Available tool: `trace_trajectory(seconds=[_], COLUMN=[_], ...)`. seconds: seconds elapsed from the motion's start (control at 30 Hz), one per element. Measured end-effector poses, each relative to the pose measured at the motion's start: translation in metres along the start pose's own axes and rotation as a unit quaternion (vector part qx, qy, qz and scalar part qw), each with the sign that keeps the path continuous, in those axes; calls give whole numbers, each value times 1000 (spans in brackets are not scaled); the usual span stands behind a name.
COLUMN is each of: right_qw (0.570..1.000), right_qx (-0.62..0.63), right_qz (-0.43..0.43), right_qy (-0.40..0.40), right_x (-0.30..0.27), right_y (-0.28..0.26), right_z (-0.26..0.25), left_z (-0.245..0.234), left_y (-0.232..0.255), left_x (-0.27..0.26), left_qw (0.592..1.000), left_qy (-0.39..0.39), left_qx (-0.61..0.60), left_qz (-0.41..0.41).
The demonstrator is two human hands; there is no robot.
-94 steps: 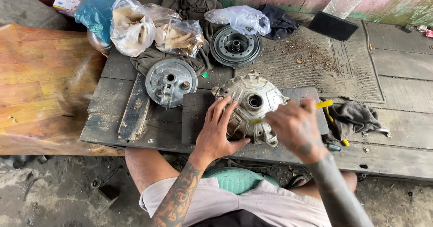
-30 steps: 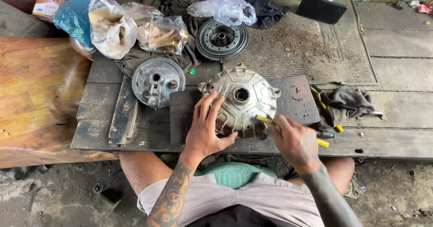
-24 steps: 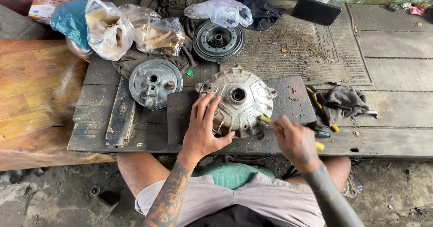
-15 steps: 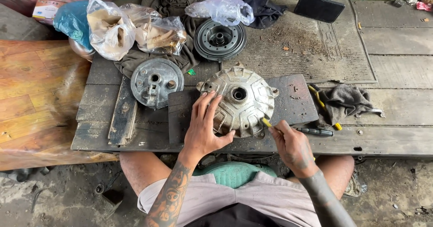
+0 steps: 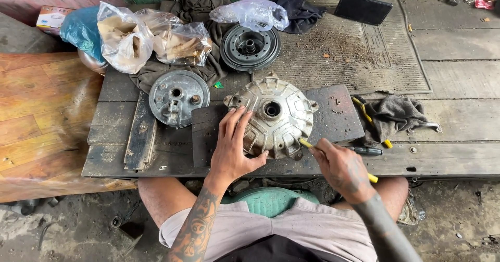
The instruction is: The person uses a yellow-handled brush to scrub the surface of a metallic mechanical part resting on a wooden workbench. The person holds the part steady with the left hand while scrubbing with the right hand. Other mechanical parts and plastic bags are visible on the table.
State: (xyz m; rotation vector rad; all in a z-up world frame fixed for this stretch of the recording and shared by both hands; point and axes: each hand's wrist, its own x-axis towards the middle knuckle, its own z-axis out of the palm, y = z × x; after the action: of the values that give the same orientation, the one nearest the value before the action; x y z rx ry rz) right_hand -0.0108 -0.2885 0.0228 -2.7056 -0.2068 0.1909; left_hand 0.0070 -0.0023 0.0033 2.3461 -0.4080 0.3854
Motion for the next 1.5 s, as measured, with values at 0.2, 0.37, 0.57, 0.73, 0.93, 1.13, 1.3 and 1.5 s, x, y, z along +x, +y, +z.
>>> trace_trajectory(seconds=[0.2, 0.37, 0.57, 0.73, 0.93, 1.13, 1.3, 1.5], right_qw=[987, 956, 949, 933, 894, 931, 821, 803], right_qx=[110, 168, 233, 306, 424, 233, 545, 575], right_qz=[-66, -107, -85, -59, -21, -58, 51, 49], right_qy=[99, 215, 192, 182, 143, 277, 161, 148], right_x=[17, 11, 12, 3, 14, 15, 1, 10], right_y=[21, 13, 23, 11, 14, 30, -19, -9], right_z=[32, 63, 64, 81, 79, 125, 93, 89], left_z=[-1, -3, -2, 0, 0, 0, 1, -1], left_y=[1, 3, 4, 3, 0, 2, -2, -1], left_x=[2, 5, 5, 0, 2, 2, 1, 5], left_qw=[1000, 1000, 1000, 1000, 1000, 1000, 1000, 999], left_qy=[1, 8, 7, 16, 16, 18, 15, 12], left_qx=[-3, -14, -15, -7, -22, -2, -9, -24], left_qz=[-1, 0, 5, -3, 6, 9, 18, 17])
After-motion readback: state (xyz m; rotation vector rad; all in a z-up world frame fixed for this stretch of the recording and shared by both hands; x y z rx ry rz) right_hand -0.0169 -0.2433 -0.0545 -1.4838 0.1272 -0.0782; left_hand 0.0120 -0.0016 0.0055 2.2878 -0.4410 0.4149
